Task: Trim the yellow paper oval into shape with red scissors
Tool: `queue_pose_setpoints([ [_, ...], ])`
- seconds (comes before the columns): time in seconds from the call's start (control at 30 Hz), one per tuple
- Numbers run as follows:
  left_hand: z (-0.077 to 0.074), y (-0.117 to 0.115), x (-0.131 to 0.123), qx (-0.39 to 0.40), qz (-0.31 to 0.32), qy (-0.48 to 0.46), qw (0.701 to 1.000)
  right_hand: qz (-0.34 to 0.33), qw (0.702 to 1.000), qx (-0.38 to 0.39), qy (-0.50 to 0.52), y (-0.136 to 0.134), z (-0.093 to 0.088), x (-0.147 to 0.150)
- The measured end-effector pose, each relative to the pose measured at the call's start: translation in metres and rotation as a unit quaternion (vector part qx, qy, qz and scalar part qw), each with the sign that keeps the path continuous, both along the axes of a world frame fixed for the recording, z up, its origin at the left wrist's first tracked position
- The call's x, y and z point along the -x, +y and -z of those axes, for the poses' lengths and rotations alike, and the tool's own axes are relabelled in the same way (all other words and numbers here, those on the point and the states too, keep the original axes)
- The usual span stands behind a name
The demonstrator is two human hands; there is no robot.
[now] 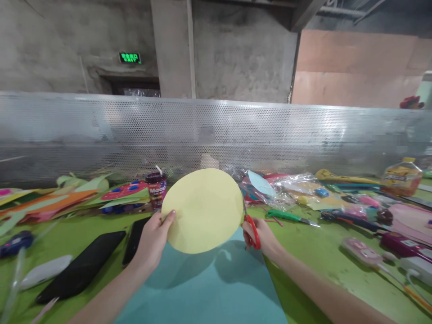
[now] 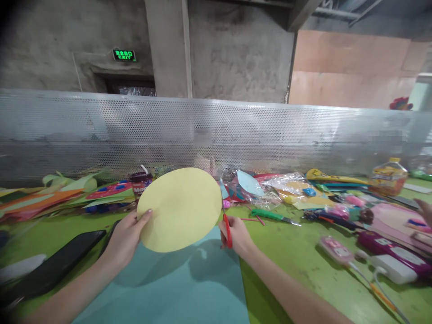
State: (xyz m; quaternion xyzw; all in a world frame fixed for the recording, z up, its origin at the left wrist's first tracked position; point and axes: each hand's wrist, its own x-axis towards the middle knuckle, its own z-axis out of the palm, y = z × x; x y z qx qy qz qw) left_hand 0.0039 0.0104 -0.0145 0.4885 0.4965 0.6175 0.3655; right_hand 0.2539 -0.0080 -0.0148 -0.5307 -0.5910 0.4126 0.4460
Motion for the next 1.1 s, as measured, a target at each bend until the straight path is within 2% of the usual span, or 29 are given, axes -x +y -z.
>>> queue_pose_setpoints([
  [0.87,0.0026,0.0015,0.0005,-0.009,0.005,0.005,1.0,-0.001,1.0,-0.016,-0.003,0.0053,0.0073,-0.0031],
  [1.1,0.0028,0.002,0.0,-0.005,-0.001,-0.001,1.0,0.005,1.0,-0.016,-0.001,0.0023,0.0024,0.0002],
])
